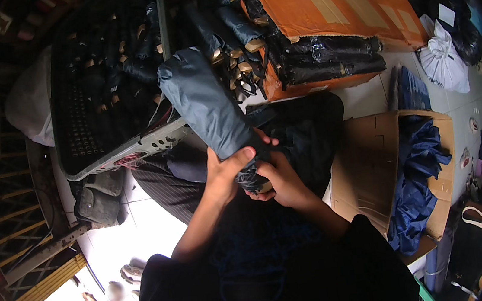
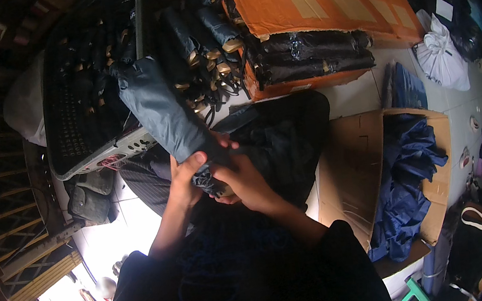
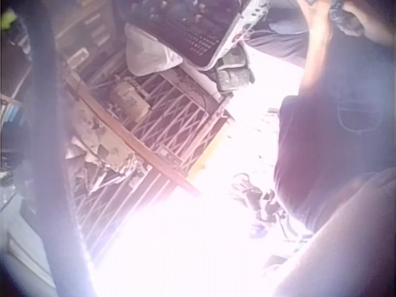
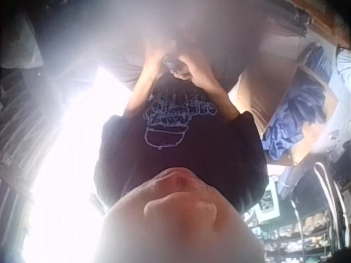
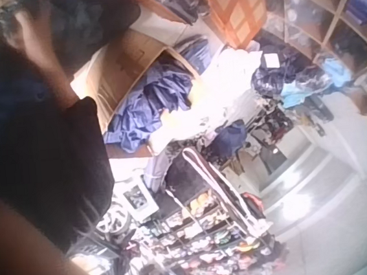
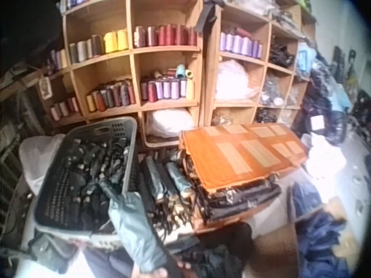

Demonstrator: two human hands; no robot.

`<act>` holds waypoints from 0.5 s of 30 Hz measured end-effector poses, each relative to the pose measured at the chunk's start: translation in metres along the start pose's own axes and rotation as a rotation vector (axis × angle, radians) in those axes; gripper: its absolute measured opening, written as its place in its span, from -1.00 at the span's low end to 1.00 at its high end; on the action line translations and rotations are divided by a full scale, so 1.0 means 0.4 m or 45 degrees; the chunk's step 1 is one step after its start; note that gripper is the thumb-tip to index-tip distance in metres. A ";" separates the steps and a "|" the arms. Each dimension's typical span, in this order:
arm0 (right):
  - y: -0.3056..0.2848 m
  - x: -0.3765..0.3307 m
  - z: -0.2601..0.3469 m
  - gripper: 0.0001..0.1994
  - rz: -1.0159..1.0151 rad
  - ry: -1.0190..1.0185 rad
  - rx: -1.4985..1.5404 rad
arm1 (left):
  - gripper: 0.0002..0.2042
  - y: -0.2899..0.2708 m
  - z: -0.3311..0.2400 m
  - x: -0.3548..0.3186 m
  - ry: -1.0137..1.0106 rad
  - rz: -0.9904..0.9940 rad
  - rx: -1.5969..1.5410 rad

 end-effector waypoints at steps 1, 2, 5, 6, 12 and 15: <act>-0.008 -0.004 -0.008 -0.64 -0.083 0.002 0.004 | -0.57 0.007 0.006 -0.004 0.018 0.000 -0.007; -0.011 -0.007 -0.005 -0.65 -0.104 -0.093 0.023 | -0.58 0.012 0.010 -0.009 0.037 -0.001 -0.014; -0.018 -0.012 0.012 -0.65 -0.183 -0.266 0.066 | -0.55 0.012 0.028 -0.028 0.093 -0.021 0.191; -0.015 -0.019 0.023 -0.65 -0.222 -0.251 0.083 | -0.54 0.010 0.034 -0.034 0.110 -0.026 0.264; -0.010 -0.011 0.072 -0.48 -0.297 -0.357 -0.114 | -0.50 -0.029 0.042 -0.020 0.064 -0.040 0.202; 0.018 -0.014 0.147 -0.48 -0.217 -0.909 -0.506 | -0.49 -0.052 0.013 -0.008 0.063 -0.119 0.067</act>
Point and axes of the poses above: each hand's wrist, its own x-axis towards the middle knuckle, its own y-axis out of the palm, z = x × y, the point moved 8 cm from there along x, towards the middle knuckle, and after that the axes turned 10 degrees about -z, right-handed, at the moved point
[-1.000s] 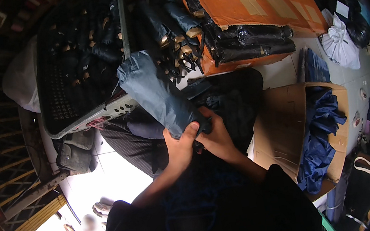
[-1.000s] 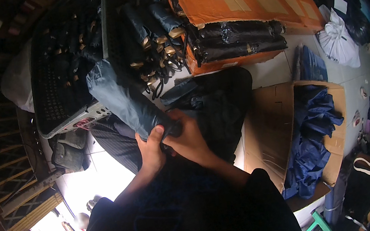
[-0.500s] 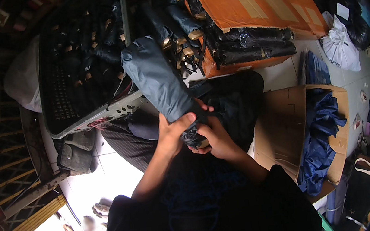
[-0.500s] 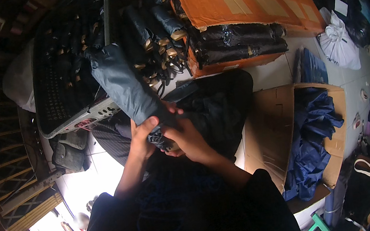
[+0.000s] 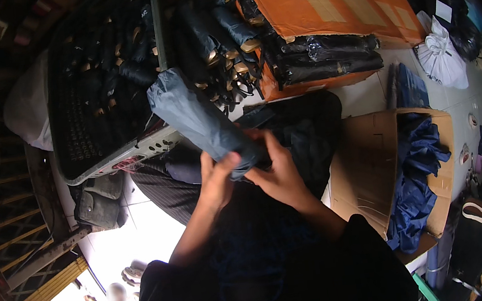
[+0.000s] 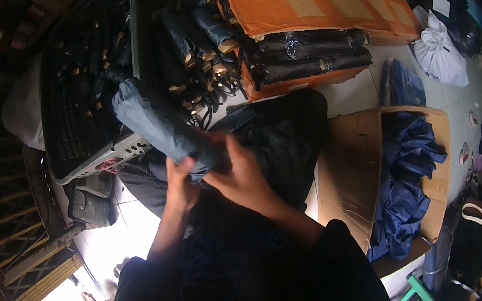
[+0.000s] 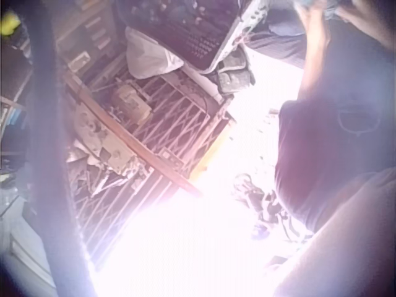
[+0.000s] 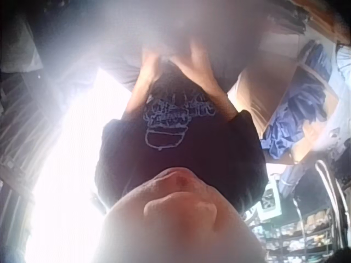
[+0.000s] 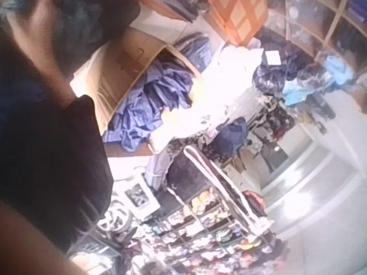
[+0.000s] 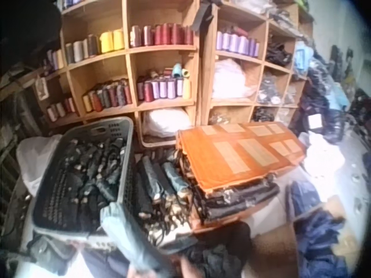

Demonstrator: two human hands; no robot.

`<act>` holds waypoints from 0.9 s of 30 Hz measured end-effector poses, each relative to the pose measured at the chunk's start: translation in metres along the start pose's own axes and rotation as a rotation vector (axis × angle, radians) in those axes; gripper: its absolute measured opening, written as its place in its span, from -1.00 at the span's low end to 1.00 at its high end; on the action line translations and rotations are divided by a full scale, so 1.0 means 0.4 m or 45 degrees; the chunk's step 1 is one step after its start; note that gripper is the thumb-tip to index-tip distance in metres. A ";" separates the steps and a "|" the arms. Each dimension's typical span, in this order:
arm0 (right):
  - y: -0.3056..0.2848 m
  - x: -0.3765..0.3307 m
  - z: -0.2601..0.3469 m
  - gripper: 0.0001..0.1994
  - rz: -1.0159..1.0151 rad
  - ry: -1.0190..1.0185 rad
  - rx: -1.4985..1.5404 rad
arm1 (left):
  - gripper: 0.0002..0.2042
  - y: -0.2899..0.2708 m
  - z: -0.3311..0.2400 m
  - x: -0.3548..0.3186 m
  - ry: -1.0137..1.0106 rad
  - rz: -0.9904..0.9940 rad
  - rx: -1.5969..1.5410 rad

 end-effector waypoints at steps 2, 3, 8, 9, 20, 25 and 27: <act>0.017 -0.018 -0.013 -0.49 0.094 0.171 0.113 | -0.54 0.001 -0.025 0.010 0.015 -0.055 -0.062; 0.028 -0.026 -0.014 -0.49 0.138 0.262 0.163 | -0.56 -0.002 -0.028 0.014 0.025 -0.071 -0.056; 0.042 -0.050 -0.056 -0.49 0.026 0.456 0.342 | -0.59 -0.010 -0.012 0.012 0.057 -0.190 0.038; 0.042 -0.054 -0.060 -0.50 -0.013 0.445 0.355 | -0.58 -0.013 0.000 0.005 0.044 -0.195 0.049; 0.050 -0.045 -0.060 -0.47 0.061 0.769 1.005 | -0.40 -0.033 0.025 -0.020 -0.095 -0.098 0.209; 0.059 -0.060 -0.104 -0.44 0.339 0.650 0.674 | -0.40 -0.026 -0.013 -0.010 0.068 0.035 -0.005; 0.064 -0.073 -0.096 -0.42 0.444 0.529 0.584 | -0.45 -0.029 -0.032 0.000 0.055 0.013 -0.072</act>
Point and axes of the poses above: each hand's wrist, its own x-axis towards the middle knuckle, its own y-axis out of the palm, z = x × y, the point moved 8 cm from there along x, towards the middle knuckle, and after that the axes turned 10 degrees about -z, right-handed, at the moved point
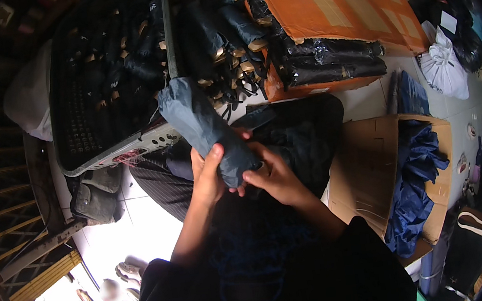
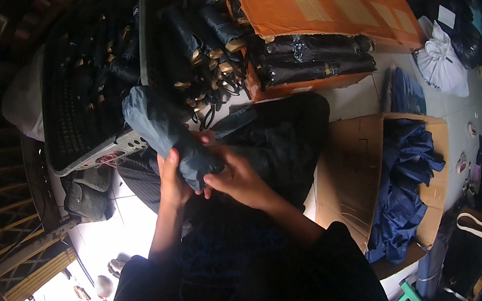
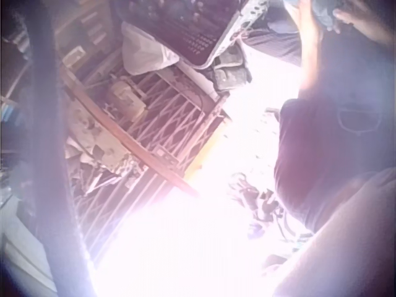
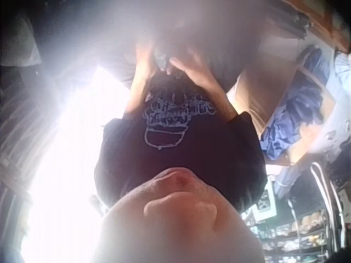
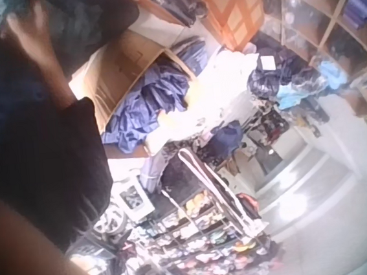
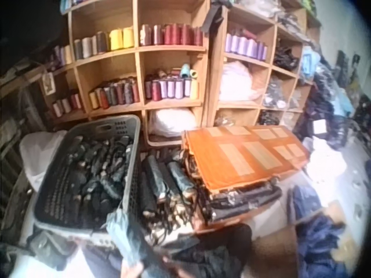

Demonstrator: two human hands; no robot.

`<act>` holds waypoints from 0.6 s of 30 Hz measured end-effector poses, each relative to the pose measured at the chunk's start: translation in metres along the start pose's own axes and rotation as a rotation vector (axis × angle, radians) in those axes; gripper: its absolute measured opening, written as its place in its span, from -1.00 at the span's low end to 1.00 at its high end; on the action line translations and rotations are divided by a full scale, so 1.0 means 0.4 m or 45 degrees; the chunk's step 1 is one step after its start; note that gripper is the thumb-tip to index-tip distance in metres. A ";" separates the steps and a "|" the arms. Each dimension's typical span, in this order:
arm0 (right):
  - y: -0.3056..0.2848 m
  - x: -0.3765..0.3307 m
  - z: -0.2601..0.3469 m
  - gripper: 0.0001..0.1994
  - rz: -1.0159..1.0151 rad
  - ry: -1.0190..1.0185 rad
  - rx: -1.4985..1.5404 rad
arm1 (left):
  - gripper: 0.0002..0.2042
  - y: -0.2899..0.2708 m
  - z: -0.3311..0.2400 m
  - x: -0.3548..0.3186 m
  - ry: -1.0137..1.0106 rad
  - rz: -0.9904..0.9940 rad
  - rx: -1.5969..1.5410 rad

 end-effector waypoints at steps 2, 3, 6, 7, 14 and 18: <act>0.003 -0.014 0.002 -0.39 0.018 -0.101 -0.132 | -0.49 -0.007 -0.008 0.006 0.026 -0.054 0.061; -0.001 -0.013 0.012 -0.39 0.019 -0.092 -0.078 | -0.55 -0.010 -0.010 0.010 0.028 -0.093 0.127; -0.011 0.001 0.056 -0.44 -0.026 -0.086 -0.046 | -0.58 -0.009 -0.013 0.011 0.125 -0.066 0.267; -0.012 0.008 0.062 -0.47 -0.074 -0.099 -0.121 | -0.59 -0.004 -0.014 0.011 0.130 -0.063 0.233; -0.041 -0.015 0.049 -0.73 -0.218 -0.366 -0.410 | -0.54 -0.029 -0.044 0.039 0.121 -0.222 0.135; -0.004 -0.015 0.109 -0.78 -0.277 -0.499 -0.157 | -0.49 -0.048 -0.045 0.050 0.078 -0.213 0.061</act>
Point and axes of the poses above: each hand's wrist, its own x-axis towards the middle knuckle, its own y-axis out of the palm, z = x × y, the point moved 8 cm from there along x, towards the middle knuckle, and after that the axes turned 10 degrees about -z, right-handed, at the moved point
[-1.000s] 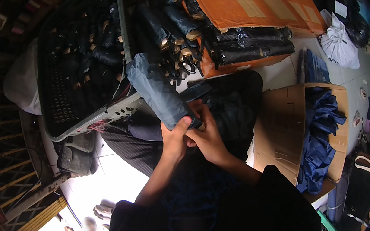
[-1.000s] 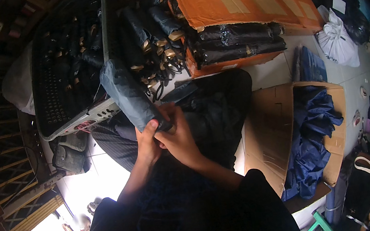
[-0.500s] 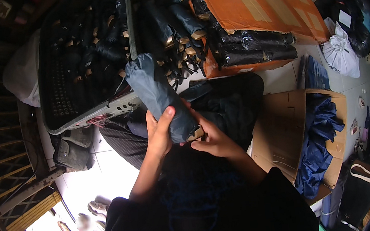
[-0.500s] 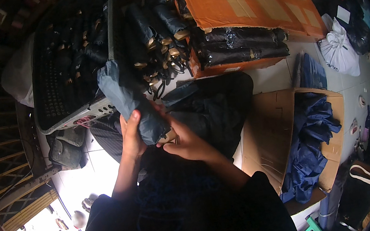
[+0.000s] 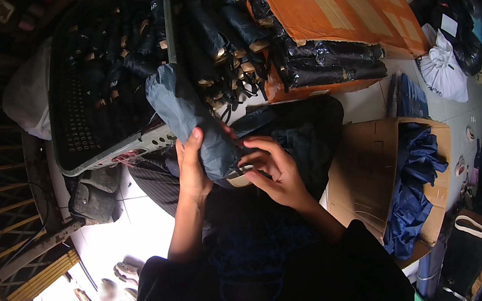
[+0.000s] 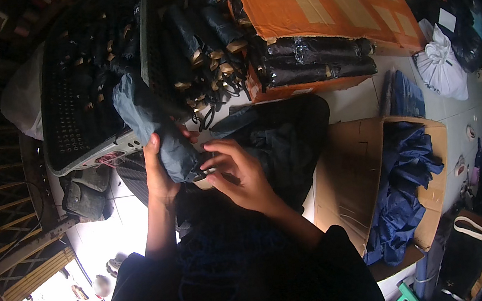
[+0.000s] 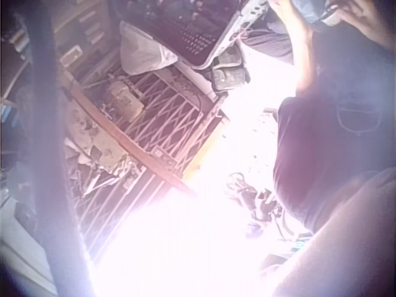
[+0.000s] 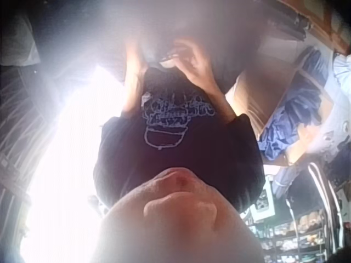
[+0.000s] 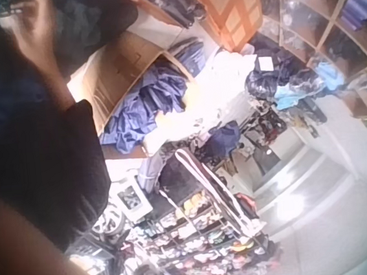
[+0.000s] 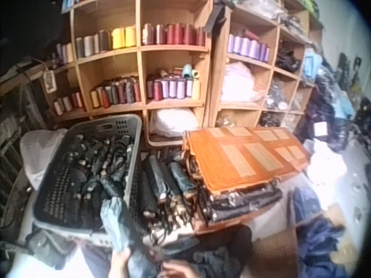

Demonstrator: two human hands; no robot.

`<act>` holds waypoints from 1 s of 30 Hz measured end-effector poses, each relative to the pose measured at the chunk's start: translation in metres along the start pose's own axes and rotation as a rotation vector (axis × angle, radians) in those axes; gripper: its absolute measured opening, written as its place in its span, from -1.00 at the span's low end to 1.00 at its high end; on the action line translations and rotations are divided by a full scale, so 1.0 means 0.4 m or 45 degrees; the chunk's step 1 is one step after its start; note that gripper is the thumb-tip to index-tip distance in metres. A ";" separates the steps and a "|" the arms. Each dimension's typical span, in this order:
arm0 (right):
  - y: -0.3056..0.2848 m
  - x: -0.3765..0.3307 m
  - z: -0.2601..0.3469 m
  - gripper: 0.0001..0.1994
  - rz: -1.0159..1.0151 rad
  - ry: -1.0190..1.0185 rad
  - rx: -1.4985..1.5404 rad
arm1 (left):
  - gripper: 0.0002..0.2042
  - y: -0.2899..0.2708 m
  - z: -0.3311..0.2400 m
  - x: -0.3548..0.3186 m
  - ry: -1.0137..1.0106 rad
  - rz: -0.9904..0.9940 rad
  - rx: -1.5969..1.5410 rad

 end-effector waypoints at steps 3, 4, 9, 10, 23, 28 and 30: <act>0.015 -0.002 -0.007 -0.77 0.151 -0.073 -0.173 | -0.48 -0.001 0.012 -0.001 -0.040 -0.028 -0.040; 0.006 -0.003 -0.009 -0.77 0.107 -0.145 -0.191 | -0.48 -0.002 0.019 -0.001 -0.053 -0.040 -0.058; -0.015 -0.012 0.007 -0.71 -0.285 -0.620 -0.324 | -0.49 0.043 0.105 -0.042 -0.263 -0.015 -0.195; -0.019 -0.013 0.002 -0.69 -0.297 -0.641 -0.358 | -0.52 0.048 0.108 -0.039 -0.254 -0.029 -0.209; -0.055 -0.022 -0.019 -0.54 -0.528 -0.567 -0.157 | -0.52 0.053 0.142 -0.059 -0.279 -0.072 -0.023; -0.071 -0.010 -0.017 -0.47 -0.631 -0.528 -0.289 | -0.69 0.071 0.164 -0.116 -0.169 -0.209 0.091; -0.071 -0.001 -0.012 -0.46 -0.610 -0.462 -0.336 | -0.66 0.080 0.167 -0.103 -0.171 -0.130 0.143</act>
Point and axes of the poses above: each hand's wrist, its own x-axis towards the middle knuckle, its own y-axis out of the palm, z = x × y, the point moved 8 cm from there along x, towards the middle knuckle, and after that the axes turned 10 degrees about -z, right-handed, at the moved point
